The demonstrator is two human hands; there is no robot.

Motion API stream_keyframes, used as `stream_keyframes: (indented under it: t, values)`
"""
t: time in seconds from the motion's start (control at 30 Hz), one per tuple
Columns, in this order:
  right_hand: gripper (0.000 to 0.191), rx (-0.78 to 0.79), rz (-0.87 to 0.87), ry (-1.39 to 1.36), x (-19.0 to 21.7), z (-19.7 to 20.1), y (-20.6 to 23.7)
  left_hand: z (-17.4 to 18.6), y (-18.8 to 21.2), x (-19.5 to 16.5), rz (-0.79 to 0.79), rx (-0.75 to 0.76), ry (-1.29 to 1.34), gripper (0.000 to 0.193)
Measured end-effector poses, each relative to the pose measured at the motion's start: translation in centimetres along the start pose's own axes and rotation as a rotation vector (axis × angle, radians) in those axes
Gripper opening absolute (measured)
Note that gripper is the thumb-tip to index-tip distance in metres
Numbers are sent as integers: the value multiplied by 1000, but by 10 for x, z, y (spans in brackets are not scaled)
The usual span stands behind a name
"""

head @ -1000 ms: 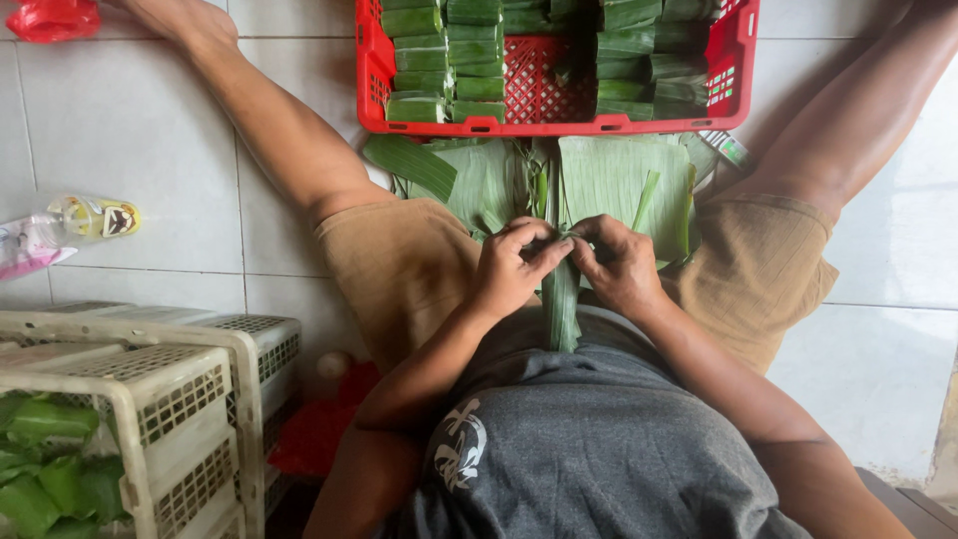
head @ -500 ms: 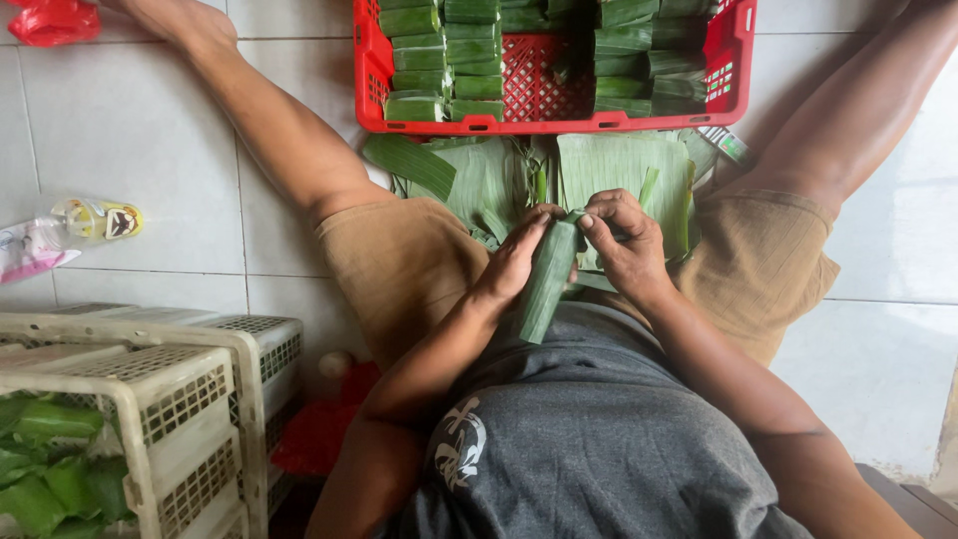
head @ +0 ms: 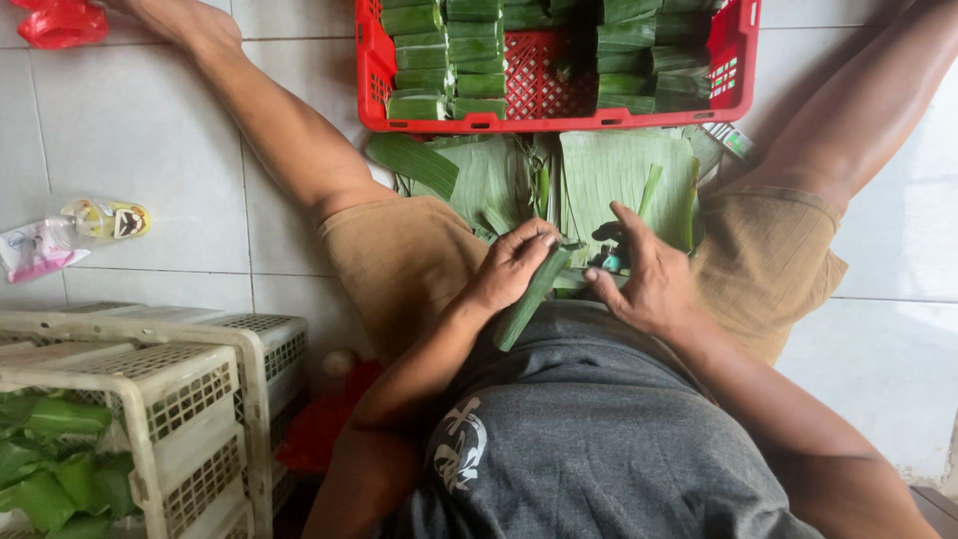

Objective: The person sits on the floor and folds banana leaf pieces into small rectangular packets by hand, tearing strips from larger leaves and placing the finished folded packets into a red plastic crate.

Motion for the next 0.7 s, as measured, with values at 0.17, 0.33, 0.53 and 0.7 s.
stream_keyframes:
  t: [0.17,0.33,0.53,0.7]
  values:
    - [63,4,454,286,67,28,-18,-7,9,-34,-278,-46,-391,11]
    - [59,66,542,316,78,26,-24,-16,17,-52,-302,-43,-481,9]
    - [53,99,540,248,69,18,-20,-29,23,-71,-404,-12,-546,8]
    - [48,121,561,265,64,15,-16,-34,28,-87,-490,8,-679,10]
Point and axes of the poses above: each hand's wrist, its own y-axis away from the middle knuckle, its own z-axis out of the back of the hand, x = y × z, the point moved 7 cm from there along -y, towards the middle knuckle, and after that the axes turned 10 degrees about -x, right-handed, at the moved point
